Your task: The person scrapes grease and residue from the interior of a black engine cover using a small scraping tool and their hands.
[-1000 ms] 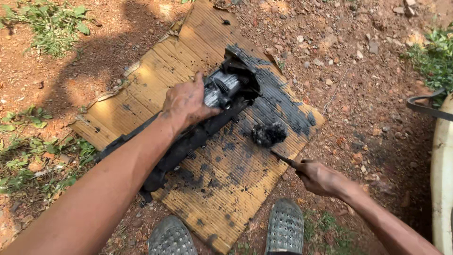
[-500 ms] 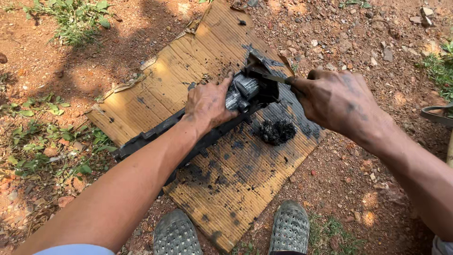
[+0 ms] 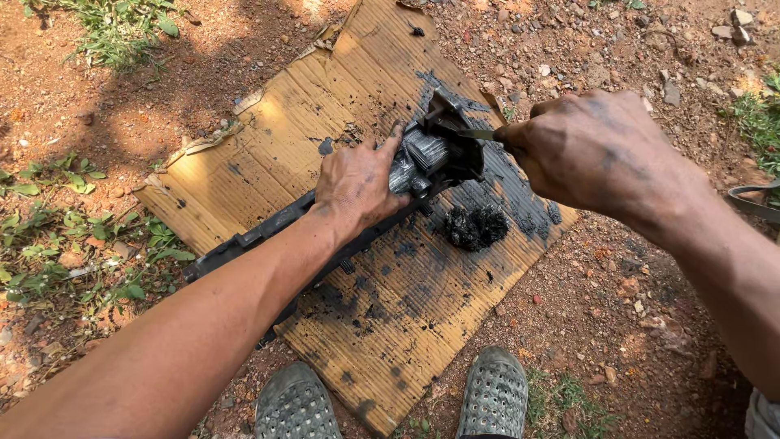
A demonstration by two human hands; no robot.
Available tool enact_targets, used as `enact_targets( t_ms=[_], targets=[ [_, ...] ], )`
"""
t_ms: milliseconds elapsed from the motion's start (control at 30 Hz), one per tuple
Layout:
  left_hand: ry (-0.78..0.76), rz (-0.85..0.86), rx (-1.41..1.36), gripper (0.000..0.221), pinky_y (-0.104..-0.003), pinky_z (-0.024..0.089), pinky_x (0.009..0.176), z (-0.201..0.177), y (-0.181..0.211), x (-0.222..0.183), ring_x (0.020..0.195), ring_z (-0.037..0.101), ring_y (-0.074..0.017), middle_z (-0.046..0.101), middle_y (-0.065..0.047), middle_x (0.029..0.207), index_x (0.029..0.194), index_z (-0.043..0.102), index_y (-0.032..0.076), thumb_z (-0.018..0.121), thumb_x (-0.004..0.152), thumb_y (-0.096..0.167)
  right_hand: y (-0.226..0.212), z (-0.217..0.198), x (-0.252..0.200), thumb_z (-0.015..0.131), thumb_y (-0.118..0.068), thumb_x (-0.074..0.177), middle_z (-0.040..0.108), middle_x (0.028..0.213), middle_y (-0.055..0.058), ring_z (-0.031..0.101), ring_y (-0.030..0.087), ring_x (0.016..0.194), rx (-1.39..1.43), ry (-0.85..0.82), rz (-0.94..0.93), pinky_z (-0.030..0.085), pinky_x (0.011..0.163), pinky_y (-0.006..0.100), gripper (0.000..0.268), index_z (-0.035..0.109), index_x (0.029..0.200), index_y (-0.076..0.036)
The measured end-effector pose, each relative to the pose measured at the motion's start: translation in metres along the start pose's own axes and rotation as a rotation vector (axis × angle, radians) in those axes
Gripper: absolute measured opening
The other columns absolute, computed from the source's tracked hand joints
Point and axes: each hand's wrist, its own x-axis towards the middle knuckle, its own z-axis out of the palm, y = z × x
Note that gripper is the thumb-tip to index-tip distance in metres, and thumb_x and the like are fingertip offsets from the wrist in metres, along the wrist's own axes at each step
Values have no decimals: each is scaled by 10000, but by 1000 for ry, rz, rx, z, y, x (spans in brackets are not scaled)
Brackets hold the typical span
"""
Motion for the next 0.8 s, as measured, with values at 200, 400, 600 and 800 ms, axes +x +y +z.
enact_targets(
  t_ms=[200,400,600,800],
  targets=[
    [-45,-8,22,1105,-488,568,851,4,5,1,963,679,-370,643,-161,1157,1584,270,208,853,717,569,-13,4,-10,336,-136,1068,476,544,9,374,85,372,-47,-52,26,339,290,261,397,729,1122,-109],
    [-15,15,47,1122,-487,574,783,8,5,3,888,688,-323,649,-157,1123,1597,248,201,836,730,603,-27,2,-21,368,-170,1043,510,623,47,399,91,389,-144,-65,53,370,272,247,333,688,1068,-82],
    [-51,-3,44,1119,-493,580,770,9,11,4,895,696,-338,619,-171,1179,1599,221,205,829,740,584,-32,6,-20,356,-152,1095,560,705,57,420,88,428,-149,-193,85,390,328,236,339,678,1055,-55],
    [12,41,27,1098,-506,558,831,12,10,1,945,686,-367,640,-174,1165,1588,252,187,840,743,566,-35,16,-19,377,-116,1059,584,679,106,440,79,349,-145,-33,38,377,250,235,338,654,1241,-47]
  ],
)
